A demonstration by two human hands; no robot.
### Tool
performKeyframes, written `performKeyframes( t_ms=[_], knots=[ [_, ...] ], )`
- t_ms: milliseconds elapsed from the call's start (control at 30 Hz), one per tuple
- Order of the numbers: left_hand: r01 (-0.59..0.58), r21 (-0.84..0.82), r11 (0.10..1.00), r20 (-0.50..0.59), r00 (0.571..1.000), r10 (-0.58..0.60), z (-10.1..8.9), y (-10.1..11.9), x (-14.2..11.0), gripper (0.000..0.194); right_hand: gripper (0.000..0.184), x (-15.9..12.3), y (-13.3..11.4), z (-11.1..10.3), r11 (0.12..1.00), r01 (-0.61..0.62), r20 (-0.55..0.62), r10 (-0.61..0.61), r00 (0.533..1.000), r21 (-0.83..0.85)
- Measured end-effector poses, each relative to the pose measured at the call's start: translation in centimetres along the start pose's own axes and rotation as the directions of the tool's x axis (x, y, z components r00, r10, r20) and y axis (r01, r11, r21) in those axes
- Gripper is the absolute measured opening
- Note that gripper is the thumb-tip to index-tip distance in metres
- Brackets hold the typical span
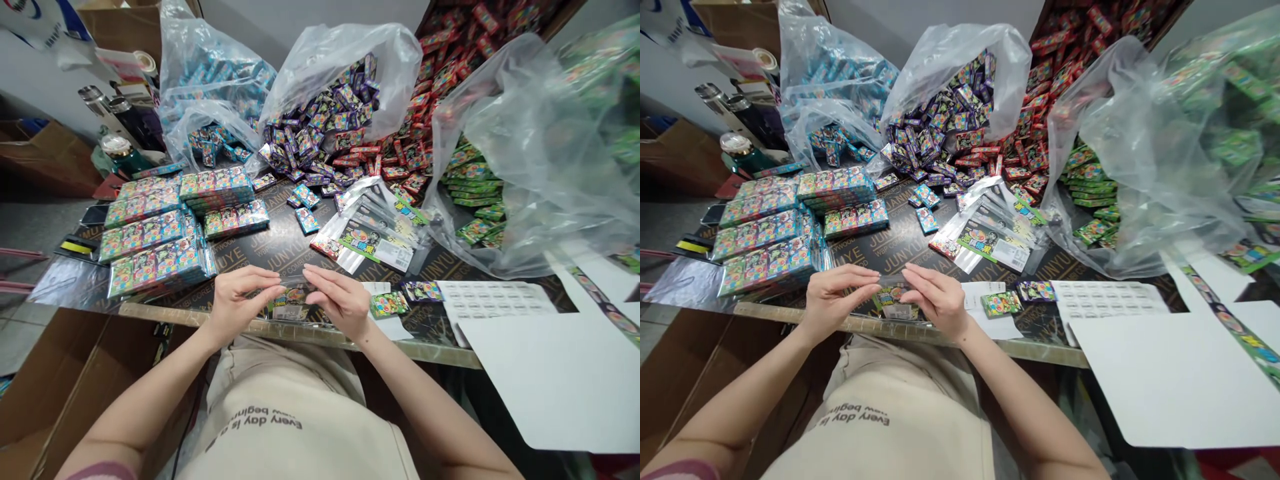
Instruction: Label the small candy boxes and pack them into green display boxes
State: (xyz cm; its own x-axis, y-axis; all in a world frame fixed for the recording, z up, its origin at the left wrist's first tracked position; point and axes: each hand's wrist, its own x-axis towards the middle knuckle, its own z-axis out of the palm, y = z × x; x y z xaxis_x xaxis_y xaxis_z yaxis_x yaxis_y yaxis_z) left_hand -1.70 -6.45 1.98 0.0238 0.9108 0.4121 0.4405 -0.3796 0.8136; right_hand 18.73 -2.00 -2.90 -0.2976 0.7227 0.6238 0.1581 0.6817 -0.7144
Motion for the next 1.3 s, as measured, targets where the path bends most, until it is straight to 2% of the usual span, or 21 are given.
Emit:
performKeyframes(
  t_ms=[200,300,400,500,633,700,800,933,1000,1067,1133,1167,1233,1300],
  knots=[
    [-0.094,0.077,0.993,0.118,0.989,0.084,-0.7,0.0,0.3,0.014,0.024,0.8,-1.4,-0.6,0.999,-0.037,0.063,0.035,0.997,0.031],
    [-0.054,0.057,0.997,0.166,0.985,0.044,-1.0,0.4,0.7,0.011,0.016,1.7,-2.3,-1.0,0.989,-0.139,0.110,0.132,0.985,0.057],
    [0.025,0.044,0.999,0.184,0.982,-0.032,-1.1,0.7,1.0,0.010,0.012,2.4,-2.9,-1.3,0.959,-0.273,0.175,0.257,0.950,0.072],
    [-0.026,0.075,0.997,0.174,0.985,0.013,-0.9,0.8,0.9,0.009,0.011,2.7,-3.0,-1.3,0.942,-0.320,0.201,0.296,0.934,0.100],
    [-0.265,0.213,0.940,0.158,0.959,0.235,-0.4,0.2,0.2,0.012,0.011,2.0,-2.3,-0.8,0.951,-0.288,0.115,0.276,0.954,0.113],
    [-0.336,0.269,0.902,0.158,0.940,0.303,-0.4,-0.1,-0.2,0.015,0.016,1.2,-1.8,-0.6,0.960,-0.259,0.051,0.255,0.966,0.107],
    [-0.359,0.302,0.883,0.141,0.933,0.331,-0.5,-0.7,-0.3,0.016,0.023,-0.1,-1.0,-0.4,0.990,-0.124,0.009,0.124,0.992,0.061],
    [-0.361,0.279,0.890,0.131,0.932,0.337,-0.6,-1.4,-0.2,0.015,0.030,-1.2,-0.1,-0.3,0.998,0.056,0.059,-0.053,0.997,-0.041],
    [-0.358,0.242,0.902,0.144,0.932,0.332,-0.6,-1.8,-0.2,0.017,0.029,-1.3,0.0,-0.2,0.997,0.055,0.080,-0.051,0.995,-0.049],
    [-0.351,0.206,0.914,0.146,0.934,0.326,-0.6,-1.9,0.0,0.020,0.027,-0.8,-0.1,0.2,1.000,-0.014,0.075,0.014,0.997,-0.004],
    [-0.315,0.190,0.930,0.093,0.949,0.303,-0.5,-1.9,0.4,0.021,0.024,0.4,-0.3,0.9,0.993,-0.093,0.057,0.088,0.994,0.075],
    [-0.279,0.190,0.941,0.030,0.960,0.279,-0.5,-2.0,0.6,0.020,0.022,1.4,-0.2,1.4,0.986,-0.124,0.050,0.119,0.992,0.113],
    [-0.172,0.188,0.967,-0.149,0.968,0.201,-0.5,-2.3,1.1,0.015,0.022,3.8,0.4,2.5,0.967,-0.180,0.055,0.173,0.983,0.179],
    [-0.033,0.180,0.983,-0.339,0.936,0.094,-0.6,-3.2,1.2,0.010,0.031,6.2,2.0,3.5,0.953,-0.234,0.094,0.220,0.971,0.190]
  ],
)
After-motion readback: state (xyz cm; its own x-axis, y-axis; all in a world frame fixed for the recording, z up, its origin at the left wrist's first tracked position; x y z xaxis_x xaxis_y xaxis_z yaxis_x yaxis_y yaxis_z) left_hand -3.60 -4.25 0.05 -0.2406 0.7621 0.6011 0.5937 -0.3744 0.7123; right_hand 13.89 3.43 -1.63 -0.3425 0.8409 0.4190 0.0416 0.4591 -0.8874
